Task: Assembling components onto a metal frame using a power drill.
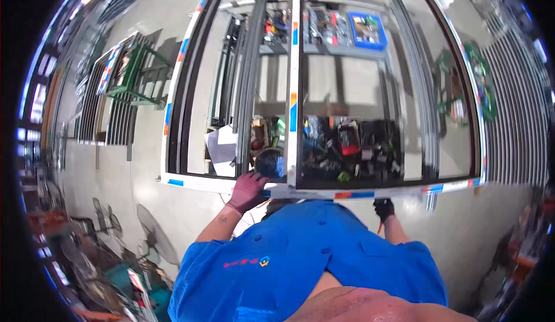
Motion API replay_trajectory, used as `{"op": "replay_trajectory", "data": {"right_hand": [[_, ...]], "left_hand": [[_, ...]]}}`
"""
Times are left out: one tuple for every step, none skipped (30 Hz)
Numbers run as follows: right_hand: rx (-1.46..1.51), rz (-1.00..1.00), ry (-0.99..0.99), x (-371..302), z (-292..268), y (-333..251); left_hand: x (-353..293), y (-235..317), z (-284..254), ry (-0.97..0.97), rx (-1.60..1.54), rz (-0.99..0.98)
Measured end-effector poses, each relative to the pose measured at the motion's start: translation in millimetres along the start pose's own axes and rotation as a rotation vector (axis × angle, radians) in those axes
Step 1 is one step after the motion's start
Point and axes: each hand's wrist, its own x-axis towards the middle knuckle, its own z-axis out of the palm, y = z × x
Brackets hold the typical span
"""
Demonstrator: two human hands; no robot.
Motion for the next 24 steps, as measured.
{"op": "replay_trajectory", "data": {"right_hand": [[-0.216, -0.133, 0.057, 21, -58, 31], [0.213, 0.007, 0.159, 14, 7, -24], [0.228, -0.018, 0.060, 11, 2, -51], [-0.182, -0.147, 0.045, 4, -3, -58], [-0.195, -0.177, 0.028, 2, -17, -74], [-0.275, -0.257, 0.004, 4, -22, -96], [-0.348, -0.336, -0.009, 10, -27, -109], [-0.418, -0.414, -0.022, 14, -30, -119], [-0.486, -0.490, -0.031, 20, -36, -127], [-0.551, -0.564, -0.037, 24, -40, -131], [-0.612, -0.637, -0.041, 28, -44, -134], [-0.666, -0.707, -0.039, 31, -46, -134], [-0.718, -0.775, -0.032, 34, -48, -133], [-0.766, -0.841, -0.023, 35, -49, -129], [-0.805, -0.902, -0.011, 34, -43, -122], [-0.843, -0.962, 0.004, 33, -37, -113], [-0.916, -1.008, 0.036, 38, -59, -91], [-0.988, -1.046, 0.071, 41, -80, -68], [-1.059, -1.075, 0.108, 57, -81, -49], [-0.983, -1.060, 0.165, 34, -75, -35], [-1.263, -0.670, 0.022, 14, -17, -48], [-1.022, -0.493, 0.140, -3, -4, -44], [-1.249, -0.755, 0.163, -4, -6, -30], [-1.244, -0.890, 0.219, -6, -4, -12]], "left_hand": [[9, 0, 6, -0.008, -0.030, -0.004], [-11, 14, 0, -0.024, 0.083, -0.115], [-13, 26, 0, -0.029, 0.067, -0.188], [-10, 35, 0, -0.001, 0.099, -0.205], [-8, 43, 2, 0.023, 0.129, -0.220], [-6, 52, 8, 0.058, 0.145, -0.263], [-1, 59, 3, 0.039, 0.160, -0.280], [2, 64, -2, 0.018, 0.176, -0.296], [5, 64, -1, -0.013, 0.195, -0.283], [7, 60, -2, 0.005, 0.199, -0.298], [9, 55, -5, -0.091, 0.179, -0.268], [11, 50, -8, -0.190, 0.160, -0.230], [13, 48, -16, -0.187, 0.170, -0.180], [13, 45, -15, -0.170, 0.133, -0.151], [11, 41, -13, -0.160, 0.102, -0.118], [8, 41, -14, -0.154, 0.098, -0.121], [6, 37, -7, -0.158, 0.067, -0.102], [6, 32, 0, -0.166, 0.036, -0.079], [10, 26, 9, -0.219, -0.068, -0.079], [20, 14, 9, -0.235, -0.029, -0.027], [30, 6, 5, -0.250, 0.013, 0.015], [36, 14, -15, -0.347, -0.033, 0.007], [31, 16, -31, -0.337, -0.123, 0.052], [31, 14, -41, -0.337, -0.198, 0.099]]}}
